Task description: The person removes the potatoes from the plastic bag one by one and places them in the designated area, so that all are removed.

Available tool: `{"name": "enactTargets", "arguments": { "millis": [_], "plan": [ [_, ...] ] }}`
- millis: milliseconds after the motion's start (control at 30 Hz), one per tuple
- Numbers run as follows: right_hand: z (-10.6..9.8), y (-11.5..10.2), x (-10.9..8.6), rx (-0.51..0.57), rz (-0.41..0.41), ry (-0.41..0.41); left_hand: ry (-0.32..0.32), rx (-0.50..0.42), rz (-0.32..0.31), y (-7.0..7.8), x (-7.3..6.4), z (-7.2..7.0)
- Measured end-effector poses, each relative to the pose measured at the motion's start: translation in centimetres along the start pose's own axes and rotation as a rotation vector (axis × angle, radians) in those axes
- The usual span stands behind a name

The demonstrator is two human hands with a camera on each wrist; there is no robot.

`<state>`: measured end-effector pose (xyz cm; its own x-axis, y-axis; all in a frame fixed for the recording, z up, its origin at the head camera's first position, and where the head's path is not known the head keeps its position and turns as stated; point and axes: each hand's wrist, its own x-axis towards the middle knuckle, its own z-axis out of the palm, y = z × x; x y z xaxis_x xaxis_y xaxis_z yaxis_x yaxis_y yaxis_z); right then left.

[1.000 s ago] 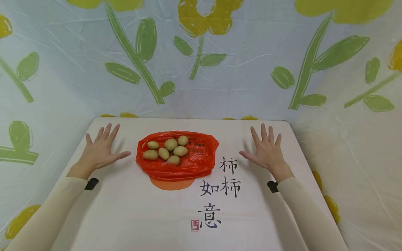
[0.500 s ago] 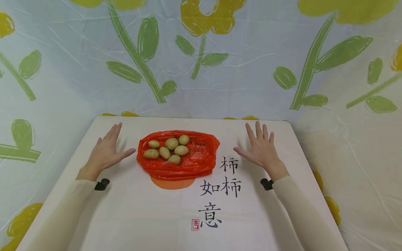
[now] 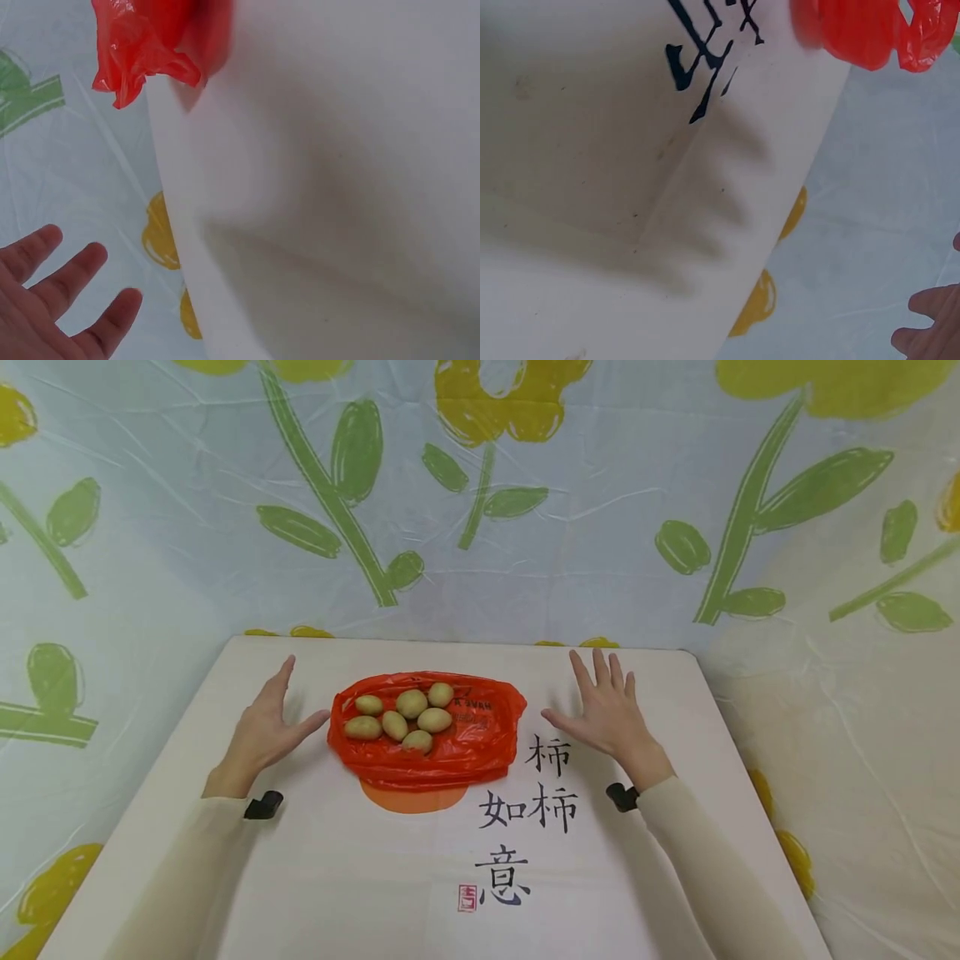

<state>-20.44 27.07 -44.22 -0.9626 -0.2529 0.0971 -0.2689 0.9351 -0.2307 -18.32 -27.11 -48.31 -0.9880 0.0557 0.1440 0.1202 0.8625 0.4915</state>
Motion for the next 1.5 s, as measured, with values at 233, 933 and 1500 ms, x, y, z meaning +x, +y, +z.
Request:
{"name": "enactTargets", "arguments": {
  "millis": [233, 933, 1500],
  "plan": [
    [-0.2, -1.2, 0.7, 0.023, -0.02, -0.001, -0.058, -0.091, -0.031, 0.1, -0.2, 1.0],
    [-0.9, -7.2, 4.1, 0.139, -0.126, 0.049, -0.121, -0.262, -0.067, -0.3, -0.7, 3.1],
    [0.5, -11.0, 5.6, 0.25, -0.174, -0.073, -0.165, -0.375, -0.034, 0.0, -0.4, 4.8]
  ]
}}
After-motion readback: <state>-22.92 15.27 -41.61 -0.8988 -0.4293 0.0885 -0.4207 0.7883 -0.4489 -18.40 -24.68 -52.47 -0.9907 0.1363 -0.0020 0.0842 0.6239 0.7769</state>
